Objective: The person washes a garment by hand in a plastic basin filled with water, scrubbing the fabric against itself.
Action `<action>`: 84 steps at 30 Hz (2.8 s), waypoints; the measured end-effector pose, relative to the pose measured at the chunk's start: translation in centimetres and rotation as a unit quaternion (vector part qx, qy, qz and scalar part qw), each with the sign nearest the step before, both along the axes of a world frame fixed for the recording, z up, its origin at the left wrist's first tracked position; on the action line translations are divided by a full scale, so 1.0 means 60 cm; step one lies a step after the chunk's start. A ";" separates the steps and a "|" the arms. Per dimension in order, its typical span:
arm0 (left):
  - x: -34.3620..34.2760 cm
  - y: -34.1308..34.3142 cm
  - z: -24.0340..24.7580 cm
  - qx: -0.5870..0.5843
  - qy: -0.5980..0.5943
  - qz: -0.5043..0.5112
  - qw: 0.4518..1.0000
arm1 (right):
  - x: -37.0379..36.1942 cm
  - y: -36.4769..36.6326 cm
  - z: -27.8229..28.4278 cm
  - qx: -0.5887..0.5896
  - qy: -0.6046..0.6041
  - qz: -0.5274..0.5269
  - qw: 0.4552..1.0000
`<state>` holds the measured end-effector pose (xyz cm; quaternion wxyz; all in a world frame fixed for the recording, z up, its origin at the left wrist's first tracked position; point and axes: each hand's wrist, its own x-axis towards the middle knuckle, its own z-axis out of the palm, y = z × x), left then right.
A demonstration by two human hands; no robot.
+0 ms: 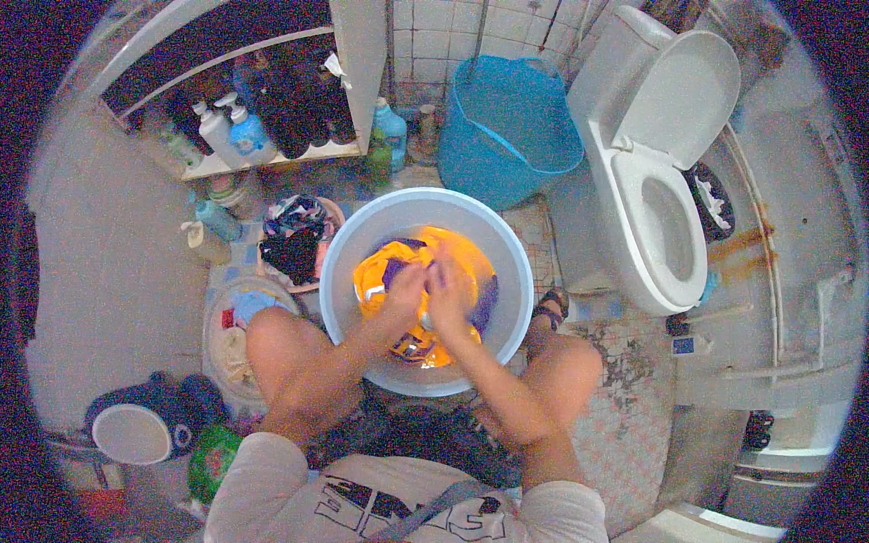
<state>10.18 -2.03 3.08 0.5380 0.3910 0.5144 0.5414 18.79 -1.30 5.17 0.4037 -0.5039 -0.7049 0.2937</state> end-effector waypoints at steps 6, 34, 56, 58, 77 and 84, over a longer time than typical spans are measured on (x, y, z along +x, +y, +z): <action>0.005 0.014 -0.018 -0.019 -0.100 0.049 0.994 | 0.012 0.018 -0.005 -0.193 0.118 -0.026 0.974; -0.021 0.031 0.003 -0.040 -0.019 0.048 0.998 | -0.002 -0.030 -0.032 0.007 0.007 0.062 0.998; -0.064 0.048 -0.012 0.089 0.330 -0.037 0.939 | 0.114 0.115 -0.087 -0.250 0.045 -0.026 0.967; -0.083 0.061 -0.005 0.066 0.273 0.012 0.960 | 0.097 0.102 -0.049 -0.168 0.206 -0.075 0.961; -0.126 0.007 0.013 0.047 0.581 -0.255 0.771 | 0.093 0.009 0.026 -0.367 0.090 0.169 0.910; -0.128 0.011 0.125 0.251 0.259 -0.244 0.900 | 0.130 0.002 0.129 -0.363 0.390 0.171 0.829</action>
